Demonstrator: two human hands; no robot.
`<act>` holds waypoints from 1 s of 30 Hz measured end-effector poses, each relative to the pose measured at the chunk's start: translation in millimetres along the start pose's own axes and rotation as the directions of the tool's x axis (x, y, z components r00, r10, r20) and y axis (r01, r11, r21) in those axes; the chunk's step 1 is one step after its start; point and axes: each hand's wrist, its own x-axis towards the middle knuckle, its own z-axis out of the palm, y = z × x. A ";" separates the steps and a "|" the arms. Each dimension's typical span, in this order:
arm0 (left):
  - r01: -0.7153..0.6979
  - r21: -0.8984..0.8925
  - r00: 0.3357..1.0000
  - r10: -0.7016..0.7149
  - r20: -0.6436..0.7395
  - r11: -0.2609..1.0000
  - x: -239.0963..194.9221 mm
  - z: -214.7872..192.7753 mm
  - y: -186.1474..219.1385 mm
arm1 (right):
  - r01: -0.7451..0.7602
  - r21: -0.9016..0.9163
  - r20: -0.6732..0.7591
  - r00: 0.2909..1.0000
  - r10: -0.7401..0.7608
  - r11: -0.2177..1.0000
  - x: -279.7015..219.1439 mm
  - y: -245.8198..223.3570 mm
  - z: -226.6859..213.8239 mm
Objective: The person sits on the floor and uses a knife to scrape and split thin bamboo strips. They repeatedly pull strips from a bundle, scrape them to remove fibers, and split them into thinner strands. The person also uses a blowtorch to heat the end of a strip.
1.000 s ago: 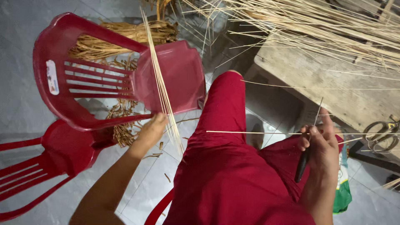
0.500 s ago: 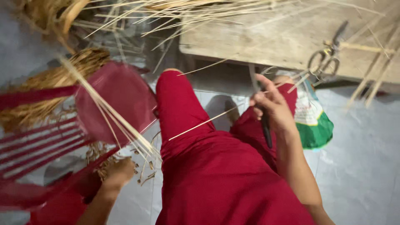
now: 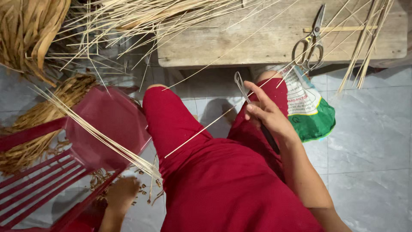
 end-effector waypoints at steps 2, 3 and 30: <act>-0.030 -0.222 0.972 -0.023 -0.235 0.975 0.7 -45.3 31.7 | -0.015 -0.039 -0.018 1.000 0.014 0.999 -0.5 -4.2 6.2; -0.197 -0.376 0.910 0.025 -0.415 0.905 5.5 -65.7 56.5 | -0.017 -0.041 -0.020 1.000 0.016 0.999 1.4 -3.4 8.1; -0.250 -0.959 0.731 0.623 -0.279 -0.135 1.3 -264.0 244.3 | 0.458 -0.335 0.044 0.880 -0.473 0.823 -5.6 -28.6 67.9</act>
